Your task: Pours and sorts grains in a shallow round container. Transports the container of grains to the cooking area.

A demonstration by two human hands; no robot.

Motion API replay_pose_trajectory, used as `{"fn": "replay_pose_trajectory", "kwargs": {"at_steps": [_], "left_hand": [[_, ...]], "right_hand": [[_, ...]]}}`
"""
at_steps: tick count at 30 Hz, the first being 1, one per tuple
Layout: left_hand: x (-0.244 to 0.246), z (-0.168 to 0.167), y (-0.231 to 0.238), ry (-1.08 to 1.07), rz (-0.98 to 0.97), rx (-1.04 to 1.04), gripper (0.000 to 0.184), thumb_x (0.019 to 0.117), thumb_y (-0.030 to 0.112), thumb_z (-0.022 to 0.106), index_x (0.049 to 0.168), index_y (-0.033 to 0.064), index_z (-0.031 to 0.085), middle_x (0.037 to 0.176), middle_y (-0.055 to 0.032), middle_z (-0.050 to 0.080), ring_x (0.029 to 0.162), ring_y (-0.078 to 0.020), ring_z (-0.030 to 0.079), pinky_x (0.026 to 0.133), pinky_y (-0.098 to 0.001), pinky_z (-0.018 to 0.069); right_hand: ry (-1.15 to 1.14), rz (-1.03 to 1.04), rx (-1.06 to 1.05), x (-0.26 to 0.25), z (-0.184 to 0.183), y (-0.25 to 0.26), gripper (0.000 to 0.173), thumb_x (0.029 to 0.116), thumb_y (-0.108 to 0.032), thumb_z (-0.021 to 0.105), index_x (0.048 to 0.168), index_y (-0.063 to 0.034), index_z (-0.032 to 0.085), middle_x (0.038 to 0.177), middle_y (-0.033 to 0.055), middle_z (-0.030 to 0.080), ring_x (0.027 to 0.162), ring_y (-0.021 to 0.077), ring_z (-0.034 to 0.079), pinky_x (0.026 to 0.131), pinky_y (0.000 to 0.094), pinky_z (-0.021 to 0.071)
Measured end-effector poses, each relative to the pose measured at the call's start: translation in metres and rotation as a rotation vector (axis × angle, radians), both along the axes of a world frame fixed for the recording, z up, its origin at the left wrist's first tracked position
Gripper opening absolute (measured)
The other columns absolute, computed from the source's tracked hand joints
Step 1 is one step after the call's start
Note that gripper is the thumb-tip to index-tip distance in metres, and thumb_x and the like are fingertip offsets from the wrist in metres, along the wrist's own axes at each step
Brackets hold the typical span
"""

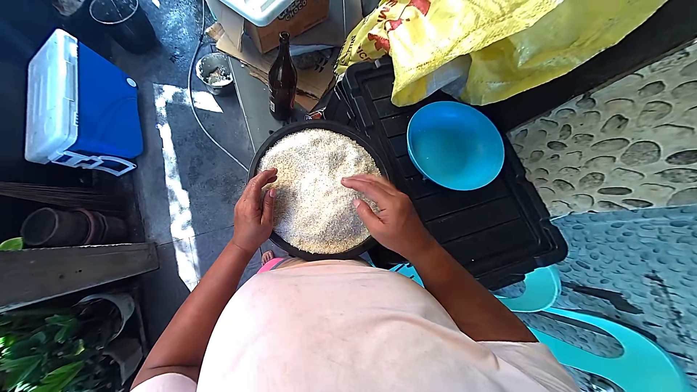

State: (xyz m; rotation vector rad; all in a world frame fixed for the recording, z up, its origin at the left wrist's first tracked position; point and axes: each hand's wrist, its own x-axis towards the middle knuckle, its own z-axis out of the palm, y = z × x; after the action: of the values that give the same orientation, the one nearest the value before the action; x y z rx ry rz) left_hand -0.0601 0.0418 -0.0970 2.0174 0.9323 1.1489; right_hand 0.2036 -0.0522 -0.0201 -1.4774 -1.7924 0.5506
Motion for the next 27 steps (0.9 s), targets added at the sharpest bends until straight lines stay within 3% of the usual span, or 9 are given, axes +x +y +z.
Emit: {"fn": "replay_pose_trajectory", "kwargs": {"at_steps": [2, 5, 6, 9, 13, 17, 18, 24, 27], "left_hand": [[0.000, 0.000, 0.000, 0.000, -0.001, 0.013, 0.037, 0.1075, 0.011, 0.043, 0.139, -0.0045, 0.054, 0.137, -0.0189, 0.062, 0.127, -0.0250, 0.063, 0.110, -0.0400, 0.0501], [0.000, -0.001, 0.001, 0.006, 0.006, 0.023, 0.036, 0.1068, 0.009, 0.043, 0.138, -0.0041, 0.054, 0.136, -0.0181, 0.063, 0.126, -0.0247, 0.063, 0.110, -0.0405, 0.0505], [0.000, -0.001, 0.001, 0.015, 0.011, 0.024, 0.036, 0.1066, 0.008, 0.043, 0.138, -0.0038, 0.055, 0.136, -0.0176, 0.063, 0.125, -0.0240, 0.064, 0.110, -0.0403, 0.0507], [0.000, -0.002, 0.001, 0.031, 0.022, 0.042, 0.035, 0.1059, 0.007, 0.044, 0.137, -0.0036, 0.056, 0.135, -0.0167, 0.064, 0.124, -0.0229, 0.065, 0.109, -0.0402, 0.0516], [-0.001, -0.003, 0.001, 0.033, 0.013, 0.048, 0.035, 0.1054, 0.006, 0.043, 0.136, -0.0031, 0.057, 0.135, -0.0159, 0.064, 0.124, -0.0226, 0.064, 0.109, -0.0397, 0.0515], [0.000, -0.001, 0.000, 0.045, 0.015, 0.044, 0.035, 0.1060, 0.007, 0.043, 0.136, -0.0031, 0.057, 0.135, -0.0164, 0.064, 0.124, -0.0229, 0.064, 0.108, -0.0397, 0.0517], [-0.001, -0.002, 0.000, 0.047, 0.016, 0.049, 0.035, 0.1060, 0.007, 0.042, 0.136, -0.0032, 0.057, 0.134, -0.0164, 0.065, 0.124, -0.0227, 0.064, 0.108, -0.0394, 0.0518], [-0.001, -0.002, 0.000, 0.038, 0.011, 0.046, 0.034, 0.1055, 0.005, 0.043, 0.136, -0.0035, 0.057, 0.134, -0.0171, 0.064, 0.123, -0.0229, 0.065, 0.108, -0.0386, 0.0516], [-0.002, 0.003, -0.001, 0.041, -0.015, 0.045, 0.033, 0.1041, 0.005, 0.049, 0.135, -0.0044, 0.057, 0.136, -0.0180, 0.063, 0.127, -0.0248, 0.062, 0.111, -0.0399, 0.0495]], "right_hand": [[-0.238, 0.010, 0.070, 0.012, 0.000, 0.002, 0.030, 0.0987, -0.010, 0.055, 0.123, -0.0069, 0.073, 0.129, 0.0105, 0.067, 0.123, 0.0262, 0.060, 0.105, 0.0397, 0.0488], [-0.259, 0.156, -0.099, 0.024, -0.001, -0.010, 0.021, 0.0986, -0.012, 0.056, 0.107, -0.0101, 0.075, 0.101, 0.0050, 0.068, 0.088, 0.0131, 0.066, 0.078, 0.0308, 0.0589], [-0.252, 0.216, -0.186, 0.024, -0.004, -0.015, 0.023, 0.0991, -0.013, 0.054, 0.105, -0.0098, 0.076, 0.096, 0.0047, 0.069, 0.083, 0.0129, 0.066, 0.075, 0.0315, 0.0587], [-0.290, 0.279, -0.278, 0.016, -0.018, -0.021, 0.027, 0.1013, -0.016, 0.051, 0.110, -0.0097, 0.076, 0.104, 0.0057, 0.074, 0.100, 0.0171, 0.070, 0.090, 0.0346, 0.0572], [-0.299, 0.276, -0.163, 0.006, -0.027, 0.000, 0.025, 0.0982, -0.012, 0.055, 0.112, -0.0073, 0.075, 0.106, 0.0088, 0.071, 0.104, 0.0220, 0.067, 0.092, 0.0376, 0.0562], [-0.189, 0.255, -0.055, 0.005, -0.006, 0.019, 0.034, 0.0990, -0.004, 0.054, 0.127, -0.0095, 0.071, 0.135, 0.0110, 0.065, 0.122, 0.0202, 0.065, 0.101, 0.0360, 0.0560], [-0.139, 0.233, -0.015, 0.008, 0.003, 0.022, 0.033, 0.0997, -0.002, 0.052, 0.126, -0.0073, 0.071, 0.135, 0.0106, 0.066, 0.119, 0.0181, 0.067, 0.100, 0.0338, 0.0572], [-0.034, -0.051, 0.084, 0.055, 0.038, 0.006, 0.023, 0.1038, -0.013, 0.057, 0.121, -0.0032, 0.069, 0.097, 0.0056, 0.074, 0.082, 0.0095, 0.071, 0.076, 0.0280, 0.0622], [-0.008, -0.144, 0.076, 0.073, 0.034, -0.005, 0.020, 0.1029, -0.015, 0.060, 0.117, -0.0044, 0.070, 0.097, 0.0040, 0.074, 0.083, 0.0075, 0.072, 0.078, 0.0254, 0.0619]]}}
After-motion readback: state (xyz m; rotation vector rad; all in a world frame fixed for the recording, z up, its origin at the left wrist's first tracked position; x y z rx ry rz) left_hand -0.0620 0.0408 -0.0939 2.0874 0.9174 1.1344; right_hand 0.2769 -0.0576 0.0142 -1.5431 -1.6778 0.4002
